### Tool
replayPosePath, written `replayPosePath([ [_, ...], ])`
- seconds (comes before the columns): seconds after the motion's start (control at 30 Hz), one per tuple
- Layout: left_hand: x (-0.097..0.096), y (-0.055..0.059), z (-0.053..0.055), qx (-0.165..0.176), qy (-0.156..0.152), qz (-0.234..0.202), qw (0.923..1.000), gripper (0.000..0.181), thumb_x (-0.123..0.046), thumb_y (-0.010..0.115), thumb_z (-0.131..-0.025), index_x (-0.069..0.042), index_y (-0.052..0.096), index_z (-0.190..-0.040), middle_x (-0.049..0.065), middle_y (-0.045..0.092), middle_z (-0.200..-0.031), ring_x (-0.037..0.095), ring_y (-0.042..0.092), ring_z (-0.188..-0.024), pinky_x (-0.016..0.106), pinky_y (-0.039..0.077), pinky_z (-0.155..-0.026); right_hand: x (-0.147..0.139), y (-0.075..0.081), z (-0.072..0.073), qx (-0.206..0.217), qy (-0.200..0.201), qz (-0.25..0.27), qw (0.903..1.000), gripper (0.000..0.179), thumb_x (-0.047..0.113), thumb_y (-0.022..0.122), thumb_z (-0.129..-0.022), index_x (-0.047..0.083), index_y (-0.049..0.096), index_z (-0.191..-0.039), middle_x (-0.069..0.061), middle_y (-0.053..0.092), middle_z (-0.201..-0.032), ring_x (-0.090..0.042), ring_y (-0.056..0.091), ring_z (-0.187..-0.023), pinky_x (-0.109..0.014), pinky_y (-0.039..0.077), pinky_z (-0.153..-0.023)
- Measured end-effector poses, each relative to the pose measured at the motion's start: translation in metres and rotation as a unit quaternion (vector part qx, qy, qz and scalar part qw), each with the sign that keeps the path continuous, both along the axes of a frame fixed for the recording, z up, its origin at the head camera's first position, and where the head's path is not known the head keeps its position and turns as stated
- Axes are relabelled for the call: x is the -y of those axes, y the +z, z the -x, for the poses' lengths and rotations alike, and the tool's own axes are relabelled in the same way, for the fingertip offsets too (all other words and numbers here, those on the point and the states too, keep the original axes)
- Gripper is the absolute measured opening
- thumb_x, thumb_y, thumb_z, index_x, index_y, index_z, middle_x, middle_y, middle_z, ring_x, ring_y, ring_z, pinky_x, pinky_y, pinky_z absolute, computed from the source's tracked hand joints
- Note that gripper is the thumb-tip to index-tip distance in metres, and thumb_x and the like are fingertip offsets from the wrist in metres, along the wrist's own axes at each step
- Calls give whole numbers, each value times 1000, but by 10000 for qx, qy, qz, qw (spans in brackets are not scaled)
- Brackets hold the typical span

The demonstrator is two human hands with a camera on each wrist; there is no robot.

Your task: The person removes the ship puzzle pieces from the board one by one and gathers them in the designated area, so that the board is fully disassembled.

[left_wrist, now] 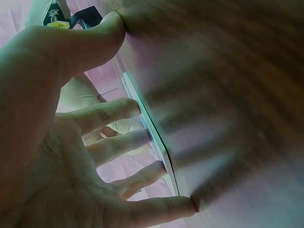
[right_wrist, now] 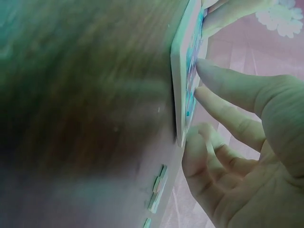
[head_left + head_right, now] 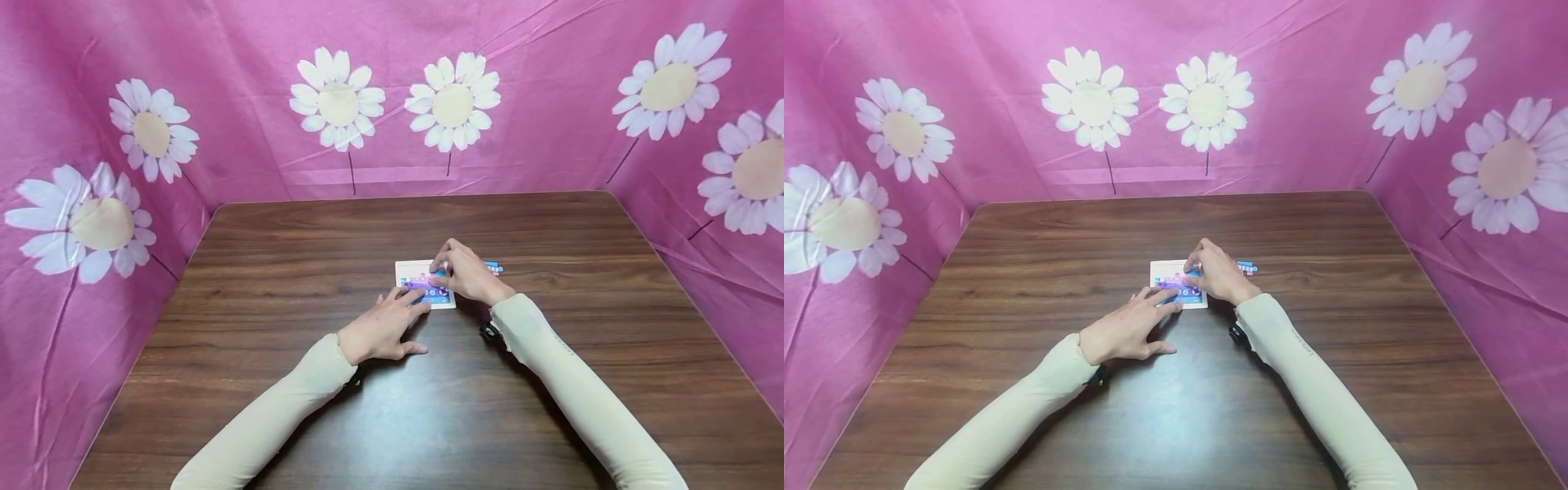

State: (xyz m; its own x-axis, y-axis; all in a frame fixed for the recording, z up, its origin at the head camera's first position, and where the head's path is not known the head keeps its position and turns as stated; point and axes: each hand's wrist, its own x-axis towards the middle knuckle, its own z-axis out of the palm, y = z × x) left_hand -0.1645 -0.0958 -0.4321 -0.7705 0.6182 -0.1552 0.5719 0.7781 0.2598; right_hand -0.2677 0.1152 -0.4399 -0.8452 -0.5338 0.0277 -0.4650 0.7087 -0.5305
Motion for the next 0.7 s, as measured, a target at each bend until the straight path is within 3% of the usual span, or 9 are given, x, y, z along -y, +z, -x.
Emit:
replayPosePath([
  [0.17,0,1,0,24,1,-7,10000,76,-55,72,-94,-18,48,-156,8,35,-169,36,34,-153,70,44,-110,0,0,1,7,-9,16,10000,24,24,81,-92,8,79,-110,-11,58,-124,-26,59,-96,-43,51,-87],
  [0.37,-1,1,0,63,3,-5,10000,77,-55,72,-94,-18,47,-156,8,34,-169,37,33,-154,70,43,-111,-1,1,-1,-80,-21,-46,10000,24,25,81,-93,9,78,-110,-11,62,-125,-33,57,-112,-54,46,-102],
  [0.7,-2,1,1,-32,-22,40,10000,76,-55,73,-93,-18,50,-154,9,36,-168,38,35,-152,69,46,-109,-1,3,-2,-415,-159,225,9988,29,20,86,-87,9,70,-109,-10,65,-99,-27,61,-91,-43,51,-81],
])
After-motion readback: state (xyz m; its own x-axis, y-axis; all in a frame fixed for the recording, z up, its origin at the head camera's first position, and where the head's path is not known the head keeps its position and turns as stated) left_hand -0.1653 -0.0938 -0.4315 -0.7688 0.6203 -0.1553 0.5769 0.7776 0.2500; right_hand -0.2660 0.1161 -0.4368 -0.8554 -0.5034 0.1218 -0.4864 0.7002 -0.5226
